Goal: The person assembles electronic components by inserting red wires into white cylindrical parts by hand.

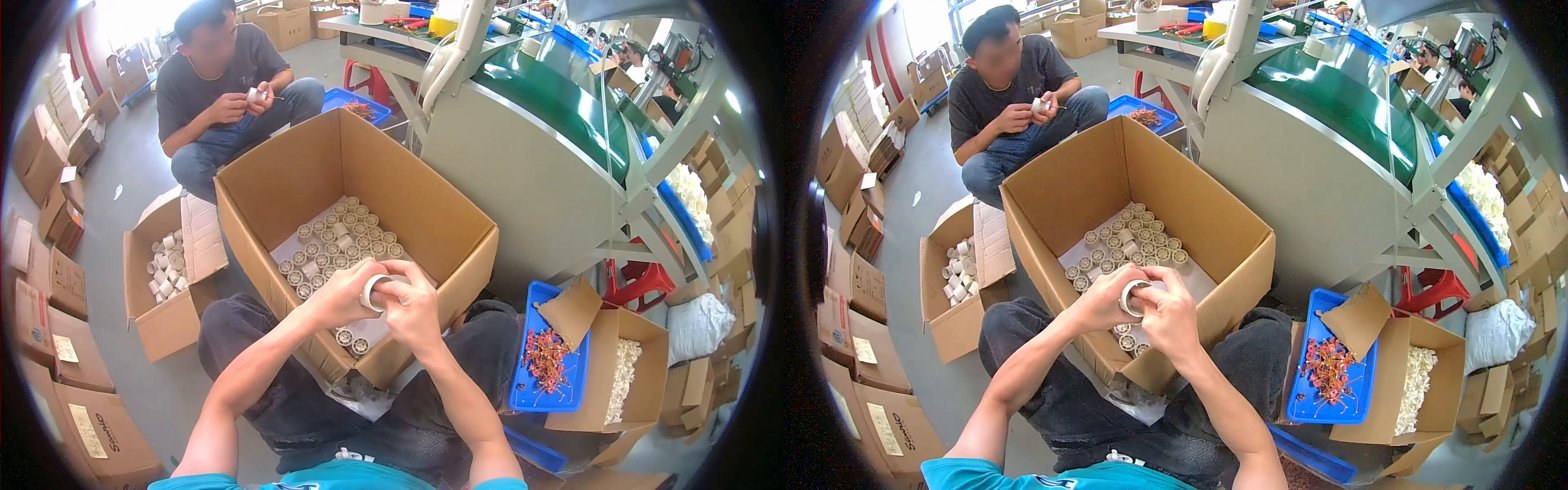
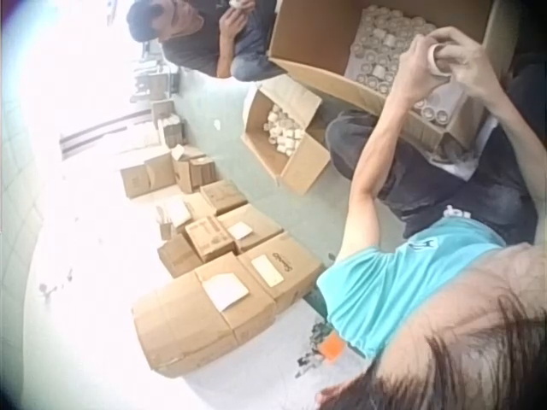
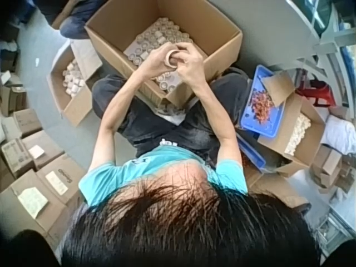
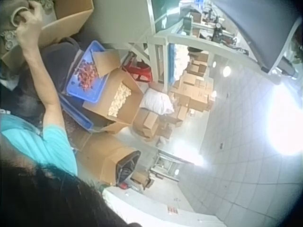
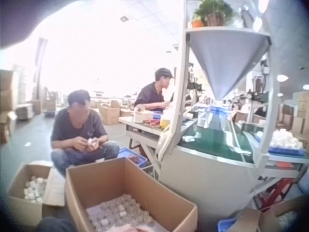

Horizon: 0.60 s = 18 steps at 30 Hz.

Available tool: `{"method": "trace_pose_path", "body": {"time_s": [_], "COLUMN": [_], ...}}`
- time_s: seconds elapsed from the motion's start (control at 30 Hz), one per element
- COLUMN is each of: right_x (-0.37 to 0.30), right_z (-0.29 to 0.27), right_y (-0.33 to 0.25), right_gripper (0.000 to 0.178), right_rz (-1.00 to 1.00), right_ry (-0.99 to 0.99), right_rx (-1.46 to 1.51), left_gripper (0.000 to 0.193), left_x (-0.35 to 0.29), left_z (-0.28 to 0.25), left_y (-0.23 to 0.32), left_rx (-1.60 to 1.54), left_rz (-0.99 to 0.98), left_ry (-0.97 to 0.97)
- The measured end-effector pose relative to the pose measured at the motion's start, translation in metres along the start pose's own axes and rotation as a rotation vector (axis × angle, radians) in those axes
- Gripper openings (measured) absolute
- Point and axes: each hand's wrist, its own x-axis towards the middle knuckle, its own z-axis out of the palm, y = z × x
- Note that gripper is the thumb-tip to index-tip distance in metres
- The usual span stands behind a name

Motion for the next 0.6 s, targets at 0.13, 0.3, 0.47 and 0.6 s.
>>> {"method": "trace_pose_path", "body": {"time_s": [0.13, 0.3, 0.47, 0.6], "right_x": [-0.001, 0.001, 0.012, 0.015], "right_z": [0.001, -0.002, -0.028, -0.051], "right_y": [-0.004, -0.003, 0.011, 0.033], "right_gripper": [0.017, 0.018, 0.021, 0.025], "right_rz": [0.027, 0.055, 0.090, 0.245], "right_ry": [-0.010, 0.006, 0.149, 0.448], "right_rx": [0.003, 0.010, 0.227, 0.423], "left_gripper": [0.049, 0.049, 0.056, 0.059], "left_x": [-0.002, 0.006, 0.037, 0.126], "left_z": [-0.002, -0.002, -0.011, -0.029], "left_y": [0.002, 0.000, 0.002, 0.015], "left_rx": [0.015, 0.043, 0.124, 0.353], "left_rz": [0.005, 0.017, 0.035, 0.304], "left_ry": [-0.003, -0.017, 0.032, 0.156]}}
